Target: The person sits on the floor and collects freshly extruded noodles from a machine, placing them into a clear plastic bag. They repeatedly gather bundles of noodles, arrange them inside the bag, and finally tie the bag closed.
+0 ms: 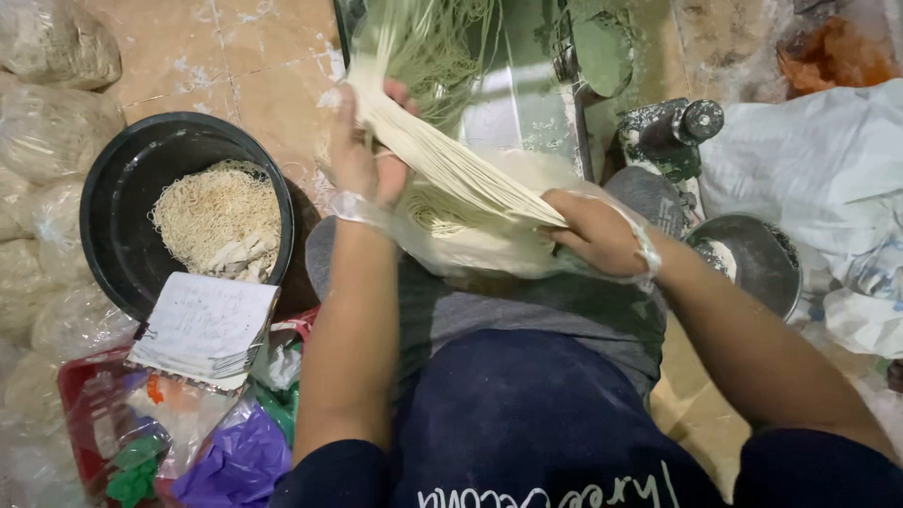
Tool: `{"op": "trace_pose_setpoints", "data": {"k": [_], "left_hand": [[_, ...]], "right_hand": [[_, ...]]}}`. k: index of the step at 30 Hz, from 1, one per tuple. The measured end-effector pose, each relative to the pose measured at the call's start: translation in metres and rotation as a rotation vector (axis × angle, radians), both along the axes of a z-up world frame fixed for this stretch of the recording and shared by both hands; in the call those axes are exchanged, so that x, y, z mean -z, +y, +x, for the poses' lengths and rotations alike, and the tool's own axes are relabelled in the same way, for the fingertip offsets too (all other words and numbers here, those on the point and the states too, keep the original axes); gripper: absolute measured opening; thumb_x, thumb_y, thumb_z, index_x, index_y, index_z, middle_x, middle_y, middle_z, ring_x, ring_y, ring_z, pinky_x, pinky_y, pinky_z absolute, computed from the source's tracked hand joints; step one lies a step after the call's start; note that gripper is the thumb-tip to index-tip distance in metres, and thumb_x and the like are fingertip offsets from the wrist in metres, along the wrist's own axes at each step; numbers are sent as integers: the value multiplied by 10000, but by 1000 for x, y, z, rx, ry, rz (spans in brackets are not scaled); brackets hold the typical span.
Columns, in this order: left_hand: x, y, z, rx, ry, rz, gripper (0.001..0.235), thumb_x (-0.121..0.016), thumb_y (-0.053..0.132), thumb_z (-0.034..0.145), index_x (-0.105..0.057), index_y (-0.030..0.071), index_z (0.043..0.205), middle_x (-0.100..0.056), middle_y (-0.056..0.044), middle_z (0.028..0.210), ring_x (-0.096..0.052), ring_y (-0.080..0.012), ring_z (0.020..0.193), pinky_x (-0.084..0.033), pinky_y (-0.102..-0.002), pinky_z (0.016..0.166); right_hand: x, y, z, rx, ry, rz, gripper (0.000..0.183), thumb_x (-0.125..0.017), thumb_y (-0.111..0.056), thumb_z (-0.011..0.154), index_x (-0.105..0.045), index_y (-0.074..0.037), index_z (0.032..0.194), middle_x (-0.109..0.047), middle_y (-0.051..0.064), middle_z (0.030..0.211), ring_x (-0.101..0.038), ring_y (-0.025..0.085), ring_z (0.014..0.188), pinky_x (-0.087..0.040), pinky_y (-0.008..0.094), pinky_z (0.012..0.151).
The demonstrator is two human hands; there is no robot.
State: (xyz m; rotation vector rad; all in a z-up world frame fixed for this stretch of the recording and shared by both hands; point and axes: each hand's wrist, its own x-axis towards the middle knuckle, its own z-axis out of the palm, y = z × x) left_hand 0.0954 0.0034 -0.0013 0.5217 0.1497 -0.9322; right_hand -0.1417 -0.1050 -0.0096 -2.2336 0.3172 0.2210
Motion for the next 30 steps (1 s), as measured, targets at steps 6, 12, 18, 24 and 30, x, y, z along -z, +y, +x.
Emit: {"op": "trace_pose_setpoints", "data": {"k": [6,12,18,24,30], "left_hand": [[37,25,-22,486,-467,34,53,-496,33,831,-489,2,874,-559,-183,559,-606,-260,483,-535,-330,421],[15,41,-15,888,-1433,417,229,-587,195,808,-535,33,960,-606,-134,804,-584,-228,771,-475,-352,726],[69,49,-7,681,-2085,659,383,-602,259,792,-502,15,1070,-616,-176,907,-596,-314,884,-457,-406,802],[89,54,-4,616,-2149,818,343,-609,322,766,-520,36,933,-621,-136,767,-620,-289,785,-473,-398,710],[96,40,-22,771,-2155,941,245,-561,250,757,-506,32,856,-603,-143,720,-622,-336,742,-484,-445,659]], "right_hand": [[9,-29,-9,-198,149,-526,236,-499,-209,814,-551,-239,1042,-625,-6,1043,-525,206,1080,-355,354,963],[-14,-16,5,-16,356,-117,375,-418,-147,869,-425,-125,1243,-515,103,1211,-443,244,1169,-282,404,1024],[-57,4,-9,-117,174,-113,375,-415,8,823,-443,35,1196,-480,318,1150,-440,478,1075,-320,555,923],[-68,5,-32,-255,237,62,529,-437,-54,792,-319,-121,1303,-411,164,1290,-387,326,1184,-309,472,988],[-85,42,2,-51,-186,532,525,-633,-5,697,-464,42,1192,-477,184,1256,-410,288,1168,-294,457,964]]}}
